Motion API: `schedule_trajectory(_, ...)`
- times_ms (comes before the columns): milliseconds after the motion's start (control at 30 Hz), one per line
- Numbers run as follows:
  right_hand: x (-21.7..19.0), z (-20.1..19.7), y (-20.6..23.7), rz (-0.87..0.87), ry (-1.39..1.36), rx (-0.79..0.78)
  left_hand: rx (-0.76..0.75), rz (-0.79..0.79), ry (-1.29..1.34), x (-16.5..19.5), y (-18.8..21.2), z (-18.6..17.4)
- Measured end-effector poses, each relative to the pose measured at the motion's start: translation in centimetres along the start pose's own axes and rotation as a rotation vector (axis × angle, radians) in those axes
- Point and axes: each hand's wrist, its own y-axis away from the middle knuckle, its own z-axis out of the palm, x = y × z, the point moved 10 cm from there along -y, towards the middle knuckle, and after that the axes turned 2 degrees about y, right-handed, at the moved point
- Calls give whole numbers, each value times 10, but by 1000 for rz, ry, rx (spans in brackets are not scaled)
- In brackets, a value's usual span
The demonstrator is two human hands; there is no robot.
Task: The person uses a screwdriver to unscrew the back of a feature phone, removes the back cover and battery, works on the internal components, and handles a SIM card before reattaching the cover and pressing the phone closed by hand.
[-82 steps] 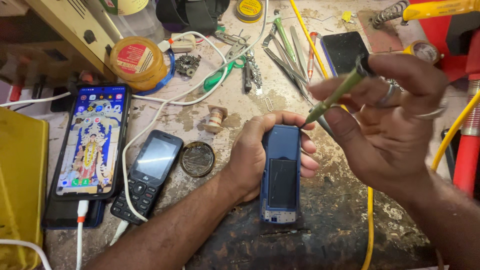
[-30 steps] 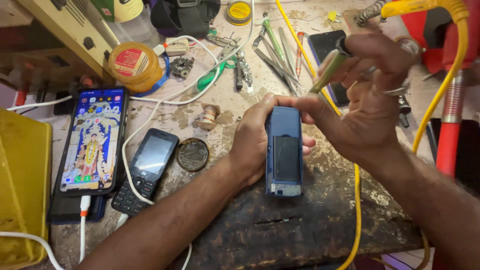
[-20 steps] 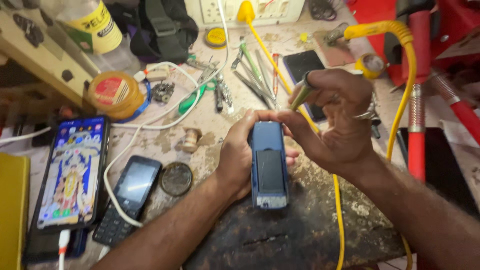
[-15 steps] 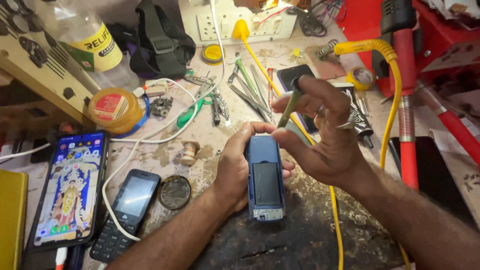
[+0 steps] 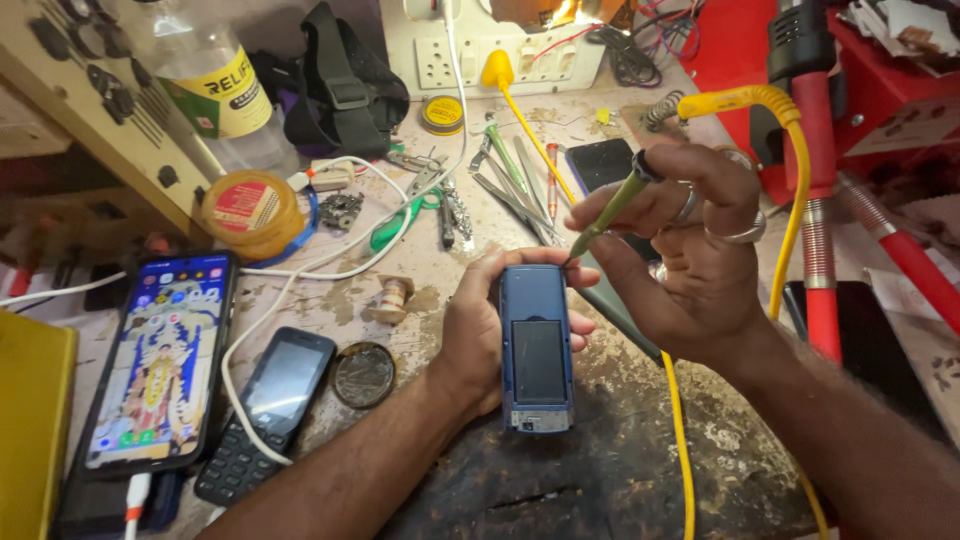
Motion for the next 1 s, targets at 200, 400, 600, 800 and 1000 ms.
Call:
schedule_trajectory(200, -4, 0, -3, 6, 95, 55, -61, 44, -20, 5, 3, 5)
schedule_trajectory(400, -9, 3, -1, -5, 69, 7, -47, 33, -57, 4, 6, 3)
schedule_trajectory(600, -7, -2, -5, 46, -21, 26, -87, 13, -46, 2, 5, 6)
schedule_trajectory(800, -15, -1, -2, -24, -4, 69, -171, 14, -69, -4, 6, 11)
schedule_trajectory(1000, -22, 10, -1, -42, -18, 53, -183, -11, -74, -8, 6, 14)
